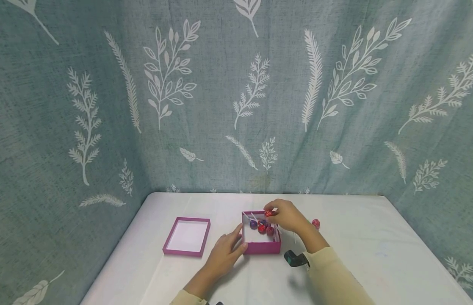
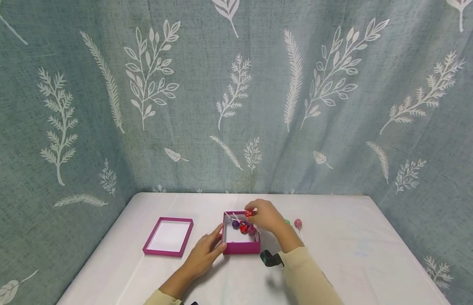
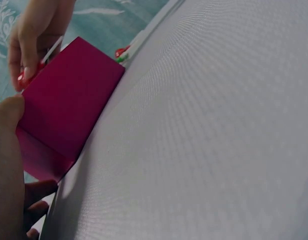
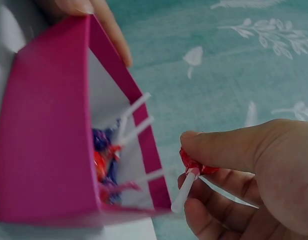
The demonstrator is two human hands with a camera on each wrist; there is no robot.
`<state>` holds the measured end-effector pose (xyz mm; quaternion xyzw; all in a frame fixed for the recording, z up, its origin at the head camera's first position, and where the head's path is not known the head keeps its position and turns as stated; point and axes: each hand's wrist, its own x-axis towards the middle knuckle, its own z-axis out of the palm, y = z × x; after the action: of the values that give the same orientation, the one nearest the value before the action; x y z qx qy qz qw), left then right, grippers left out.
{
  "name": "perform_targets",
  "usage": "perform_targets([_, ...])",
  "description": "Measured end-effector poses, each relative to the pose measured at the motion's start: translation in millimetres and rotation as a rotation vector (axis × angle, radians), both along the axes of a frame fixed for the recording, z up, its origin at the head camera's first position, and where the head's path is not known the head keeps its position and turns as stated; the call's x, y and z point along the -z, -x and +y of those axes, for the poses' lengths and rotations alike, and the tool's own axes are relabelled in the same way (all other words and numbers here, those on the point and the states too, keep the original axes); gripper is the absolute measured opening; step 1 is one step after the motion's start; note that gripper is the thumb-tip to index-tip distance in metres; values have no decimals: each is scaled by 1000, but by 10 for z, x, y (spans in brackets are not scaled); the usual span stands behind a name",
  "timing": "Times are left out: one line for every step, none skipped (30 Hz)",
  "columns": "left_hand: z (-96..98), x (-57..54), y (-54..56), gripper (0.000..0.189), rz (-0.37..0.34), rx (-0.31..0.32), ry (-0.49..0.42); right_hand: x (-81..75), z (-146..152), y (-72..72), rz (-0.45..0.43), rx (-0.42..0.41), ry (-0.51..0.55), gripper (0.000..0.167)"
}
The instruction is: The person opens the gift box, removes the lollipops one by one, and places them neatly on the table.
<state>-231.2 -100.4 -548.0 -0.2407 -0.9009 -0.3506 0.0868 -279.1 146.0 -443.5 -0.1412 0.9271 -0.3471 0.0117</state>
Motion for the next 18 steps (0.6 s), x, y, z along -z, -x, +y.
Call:
perform_targets([-1,0,1,65,-1,0,-1,-9,32,-2,-4,10,9,26])
perform_targets([-2,3,3,65,-2,1,-1,-17,67,-4,-6,19,15,26])
perform_targets([-1,4,2,66,-2,1,-1,-21,101,-5,-9,31,18,27])
perform_targets([-2,6,4,65,-1,3,-1,-20,138,-3,-11,40,18,27])
perform_targets([-1,7,5,65,1,5,-4,-16,175,-1,-14,49,22,27])
perform_targets([-2,7,5,65,2,7,-8,-11,213,1,-16,57,24,27])
perform_targets([-3,8,3,64,3,7,-10,-2,250,4,-18,64,24,28])
perform_targets([-4,8,2,64,6,9,-15,7,288,7,-19,72,22,28])
perform_targets([-5,5,1,64,4,9,-18,16,325,9,-18,75,22,28])
perform_targets([-6,4,0,64,2,10,-19,23,362,11,-19,81,23,29])
perform_targets([-8,3,0,64,-2,9,-20,25,396,8,-23,87,27,29])
perform_targets([-10,1,-1,64,-8,10,-19,24,429,4,-26,93,29,29])
perform_targets([-11,-1,0,65,-12,10,-18,26,463,-1,-32,103,31,29])
perform_targets([-12,-3,1,65,-17,10,-16,24,496,-7,-36,113,36,29])
perform_targets([-12,-8,0,66,-26,10,-13,26,530,-12,-38,119,38,28])
perform_targets([-13,-9,-1,66,-28,10,-12,28,564,-16,-39,128,41,28])
perform_targets([-12,-11,0,66,-33,10,-11,25,596,-26,-39,133,45,28])
perform_targets([-11,-15,0,66,-38,10,-11,26,629,-32,-36,139,45,28])
